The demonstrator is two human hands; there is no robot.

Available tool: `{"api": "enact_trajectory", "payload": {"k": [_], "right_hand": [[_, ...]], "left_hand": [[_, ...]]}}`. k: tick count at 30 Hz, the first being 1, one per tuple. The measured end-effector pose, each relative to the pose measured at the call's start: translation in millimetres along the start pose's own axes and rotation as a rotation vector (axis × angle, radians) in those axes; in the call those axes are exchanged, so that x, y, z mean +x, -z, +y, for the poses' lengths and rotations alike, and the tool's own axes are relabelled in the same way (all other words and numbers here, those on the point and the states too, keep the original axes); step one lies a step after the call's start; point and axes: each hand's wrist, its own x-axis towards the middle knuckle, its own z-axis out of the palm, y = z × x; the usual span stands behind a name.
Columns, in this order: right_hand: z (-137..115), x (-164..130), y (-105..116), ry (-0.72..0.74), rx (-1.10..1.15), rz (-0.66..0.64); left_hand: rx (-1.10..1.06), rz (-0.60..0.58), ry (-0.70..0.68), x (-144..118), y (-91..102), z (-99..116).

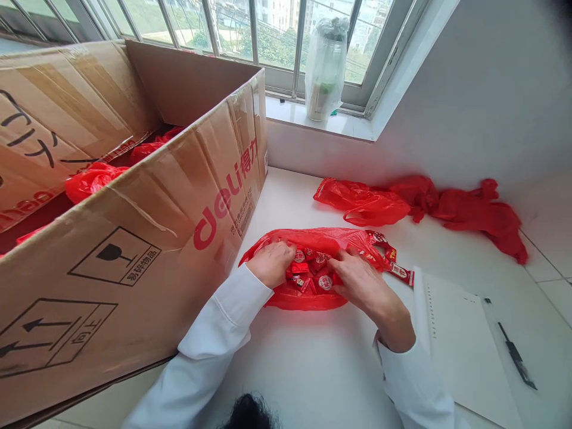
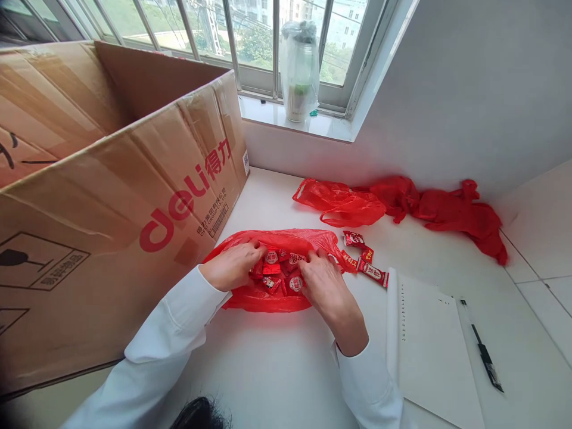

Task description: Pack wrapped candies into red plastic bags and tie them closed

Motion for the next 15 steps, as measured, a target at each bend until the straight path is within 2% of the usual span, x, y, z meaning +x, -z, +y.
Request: {"api": "enact_trajectory", "payload": {"k": [8,12,15], "right_hand": [[15.4,-2.4,-19.4,0.082,0.057,0.039],[19.1,-0.2,-15.0,0.127,0.138,0.055],[19.6,0.6,-7.8,0.109,0.211,0.082]], "left_hand": [[-0.011,0.005,0.015,2.3,0.3,-0.2],[-0.011,0.013,0.016,4.3,-1.1,-2.2],[-0.007,0.020,0.015,6.8,-3.6,-3.4]]}}
